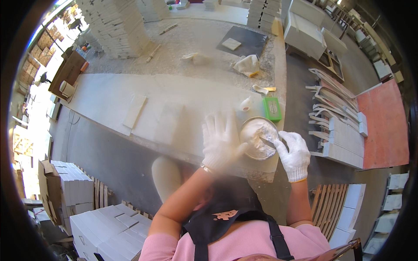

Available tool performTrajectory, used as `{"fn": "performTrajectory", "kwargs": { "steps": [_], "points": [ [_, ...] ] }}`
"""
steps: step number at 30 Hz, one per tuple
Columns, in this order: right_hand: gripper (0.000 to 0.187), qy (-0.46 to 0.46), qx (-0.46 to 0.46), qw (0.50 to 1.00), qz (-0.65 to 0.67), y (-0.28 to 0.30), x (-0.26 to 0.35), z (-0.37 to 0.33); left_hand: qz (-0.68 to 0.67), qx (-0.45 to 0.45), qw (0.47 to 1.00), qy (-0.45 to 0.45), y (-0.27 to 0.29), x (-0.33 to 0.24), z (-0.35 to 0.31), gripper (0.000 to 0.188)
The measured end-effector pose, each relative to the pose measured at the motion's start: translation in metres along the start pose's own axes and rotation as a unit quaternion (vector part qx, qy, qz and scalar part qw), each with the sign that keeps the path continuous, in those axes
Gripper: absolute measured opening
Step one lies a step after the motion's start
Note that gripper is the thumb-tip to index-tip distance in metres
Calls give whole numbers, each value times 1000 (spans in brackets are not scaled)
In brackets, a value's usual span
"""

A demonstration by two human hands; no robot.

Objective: The person repeatedly scoops a white paste from a small container using a metal spatula and spreads it onto the edges of small rectangular tiles. The person then places the coated tiles on a workbench. The process is repeated for several tiles.

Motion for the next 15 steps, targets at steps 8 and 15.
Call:
{"fn": "performTrajectory", "kwargs": {
  "steps": [8, 15],
  "points": [
    [53, -83, 212, 939, 260, -72, 41, -20, -124, 19, 990, 60, 7, 32, -10, 75],
    [43, -186, 280, 836, 434, -105, 53, -15, -190, -23, 975, 115, 22, 42, -41, 76]
  ]
}}
Point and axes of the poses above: each hand's wrist, its own z-axis towards the middle knuckle, its own y-axis out of the back of the hand, x = y × z, the point moved 2 cm from there along z, towards the middle knuckle, and after that the axes turned 1 degree about y, right-handed, at the moved point
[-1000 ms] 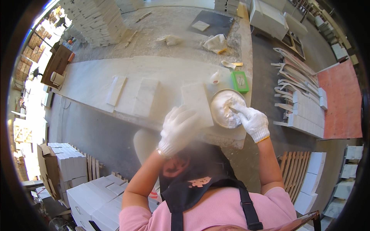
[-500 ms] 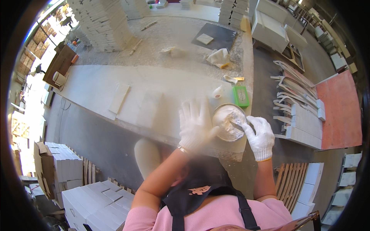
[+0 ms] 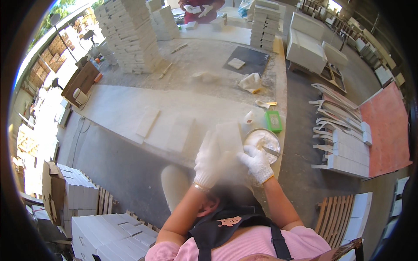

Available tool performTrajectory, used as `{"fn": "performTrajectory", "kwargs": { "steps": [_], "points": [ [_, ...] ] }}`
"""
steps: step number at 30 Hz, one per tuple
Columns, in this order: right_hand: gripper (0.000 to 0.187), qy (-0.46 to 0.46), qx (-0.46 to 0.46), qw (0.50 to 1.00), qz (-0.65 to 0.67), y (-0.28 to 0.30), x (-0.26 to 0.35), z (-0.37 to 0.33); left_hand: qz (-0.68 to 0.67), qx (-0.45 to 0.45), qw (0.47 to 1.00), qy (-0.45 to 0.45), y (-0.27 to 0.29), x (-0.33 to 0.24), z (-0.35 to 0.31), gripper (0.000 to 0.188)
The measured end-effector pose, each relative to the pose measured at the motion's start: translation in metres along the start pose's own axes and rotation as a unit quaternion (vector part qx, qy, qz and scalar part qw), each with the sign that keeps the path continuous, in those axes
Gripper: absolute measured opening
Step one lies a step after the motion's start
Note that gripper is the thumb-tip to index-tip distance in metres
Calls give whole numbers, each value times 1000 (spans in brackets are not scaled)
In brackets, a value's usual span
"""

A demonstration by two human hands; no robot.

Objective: The person repeatedly scoops a white paste from a small container using a metal spatula and spreads it onto the edges of small rectangular tiles. The person then places the coated tiles on a workbench. The process is repeated for several tiles.

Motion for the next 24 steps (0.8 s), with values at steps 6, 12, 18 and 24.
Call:
{"fn": "performTrajectory", "kwargs": {
  "steps": [6, 12, 18, 24],
  "points": [
    [39, -33, 6, 991, 130, 1, 15, -11, -3, 11, 999, 43, 9, 11, -27, 73],
    [46, -11, 18, 999, -30, 3, 19, -18, -19, 42, 996, 78, 12, 25, -39, 74],
    [31, 196, -90, 962, -165, 68, 47, -14, -50, 33, 998, 4, 14, 37, -39, 71],
    [27, 65, -171, 889, -419, 152, 55, 101, -65, 64, 995, -29, 1, 40, -26, 75]
  ]
}}
Point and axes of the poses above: each hand's wrist, its own z-axis towards the middle knuckle, its own y-axis out of the back of the hand, x = y × z, the point moved 2 cm from there along z, towards the middle knuckle, and after that the axes turned 1 degree about y, right-handed, at the moved point
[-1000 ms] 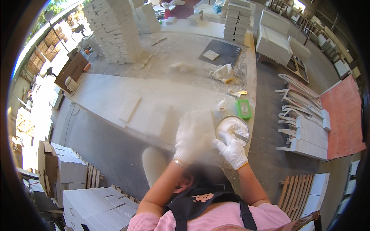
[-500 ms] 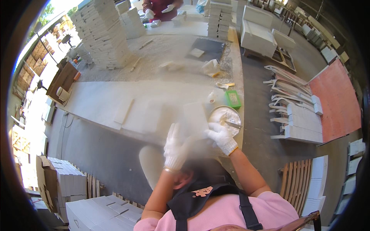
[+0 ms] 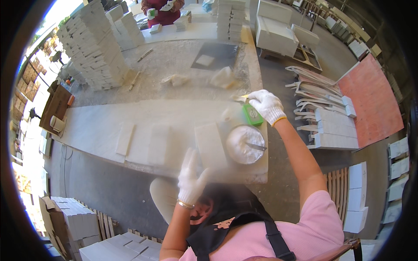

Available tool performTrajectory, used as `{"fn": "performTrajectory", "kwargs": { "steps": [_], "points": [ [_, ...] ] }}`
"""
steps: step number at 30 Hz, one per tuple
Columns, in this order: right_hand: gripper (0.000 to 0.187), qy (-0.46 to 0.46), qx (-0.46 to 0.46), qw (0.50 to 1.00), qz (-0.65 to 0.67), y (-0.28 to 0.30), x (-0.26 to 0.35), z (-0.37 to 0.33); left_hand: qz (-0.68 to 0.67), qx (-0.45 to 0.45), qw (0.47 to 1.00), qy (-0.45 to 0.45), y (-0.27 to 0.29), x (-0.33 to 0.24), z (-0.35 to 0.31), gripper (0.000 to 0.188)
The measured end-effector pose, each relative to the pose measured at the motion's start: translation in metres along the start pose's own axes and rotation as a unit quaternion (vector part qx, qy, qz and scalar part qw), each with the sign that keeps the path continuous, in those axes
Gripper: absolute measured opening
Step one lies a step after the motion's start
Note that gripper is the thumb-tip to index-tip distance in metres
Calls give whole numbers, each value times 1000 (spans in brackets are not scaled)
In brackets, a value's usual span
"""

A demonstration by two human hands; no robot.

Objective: The person repeatedly scoops a white paste from a small container using a metal spatula and spreads it onto the edges of small rectangular tiles. The person then places the coated tiles on a workbench. The process is repeated for several tiles.

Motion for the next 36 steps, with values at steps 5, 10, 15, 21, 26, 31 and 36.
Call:
{"fn": "performTrajectory", "kwargs": {
  "steps": [5, 10, 15, 21, 26, 31, 36],
  "points": [
    [41, 32, 104, 983, -145, -39, -4, 74, 25, 46, 998, -21, -5, -5, 12, 85],
    [26, 87, 126, 972, -180, -75, -7, 92, -7, 67, 997, 33, -7, -5, 3, 90],
    [22, 123, 71, 968, -209, -76, -13, 94, -20, 53, 998, 20, -13, 2, 3, 95],
    [13, -14, 51, 944, 325, -1, 5, 40, -32, 37, 999, 20, -15, 4, 4, 93],
    [19, 66, 246, 882, 395, 12, 42, -71, -44, 13, 999, -5, -23, 11, 4, 91],
    [23, 260, 225, 917, 203, -18, 94, -109, -63, -10, 998, -14, -27, 14, 2, 88],
    [23, 162, 165, 969, 87, -32, 110, -100, -54, -18, 998, -19, -26, 10, 3, 86]
  ]
}}
Point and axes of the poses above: each hand's wrist, its own z-axis towards the middle knuckle, its own y-axis out of the back of the hand, x = y × z, the point moved 2 cm from there along z, towards the middle knuckle, and after that the axes turned 1 degree about y, right-handed, at the moved point
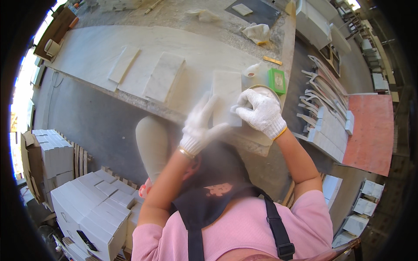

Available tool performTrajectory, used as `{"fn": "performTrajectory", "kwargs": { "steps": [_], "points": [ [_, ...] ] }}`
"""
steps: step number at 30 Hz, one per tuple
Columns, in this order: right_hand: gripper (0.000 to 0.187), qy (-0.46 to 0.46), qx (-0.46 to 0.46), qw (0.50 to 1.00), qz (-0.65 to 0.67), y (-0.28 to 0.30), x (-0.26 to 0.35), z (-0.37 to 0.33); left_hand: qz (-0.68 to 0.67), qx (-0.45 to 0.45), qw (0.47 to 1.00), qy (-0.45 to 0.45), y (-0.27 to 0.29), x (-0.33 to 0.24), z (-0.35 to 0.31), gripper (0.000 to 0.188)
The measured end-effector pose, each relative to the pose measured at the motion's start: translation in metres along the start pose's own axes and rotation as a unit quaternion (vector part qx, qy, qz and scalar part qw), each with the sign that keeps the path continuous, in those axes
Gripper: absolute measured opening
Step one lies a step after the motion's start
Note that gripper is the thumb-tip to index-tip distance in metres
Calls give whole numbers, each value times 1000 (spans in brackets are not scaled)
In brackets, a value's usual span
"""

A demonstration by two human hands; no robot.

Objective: The person repeatedly scoops a white paste from a small container using a metal spatula and spreads it onto the edges of small rectangular tiles. The person then places the coated tiles on a workbench. The process is repeated for several tiles.

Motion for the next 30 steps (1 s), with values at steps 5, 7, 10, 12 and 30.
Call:
{"fn": "performTrajectory", "kwargs": {
  "steps": [5, 7, 10, 12, 30],
  "points": [
    [20, 56, 21, 998, -7, -2, 1, -3, 10, -13, 1000, 1, -1, -3, 0, 85],
    [18, 39, 22, 999, -10, -3, 2, -6, 18, -14, 1000, 5, -1, -3, 0, 85],
    [19, -11, -48, 999, -3, -1, -2, -2, 7, -28, 999, -15, -1, -4, 0, 85],
    [20, -8, -25, 999, -38, -3, -4, -1, 14, -20, 1000, -9, 0, -4, 0, 85],
    [18, 19, -112, 994, -3, 0, -13, -2, -8, -18, 1000, 5, -2, -2, 1, 87]
  ]
}}
Point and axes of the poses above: each hand's wrist, its own z-axis towards the middle knuckle, its own y-axis out of the back of the hand, x = y × z, the point moved 2 cm from there along z, towards the middle knuckle, and after that the axes turned 1 degree about y, right-handed, at the moved point
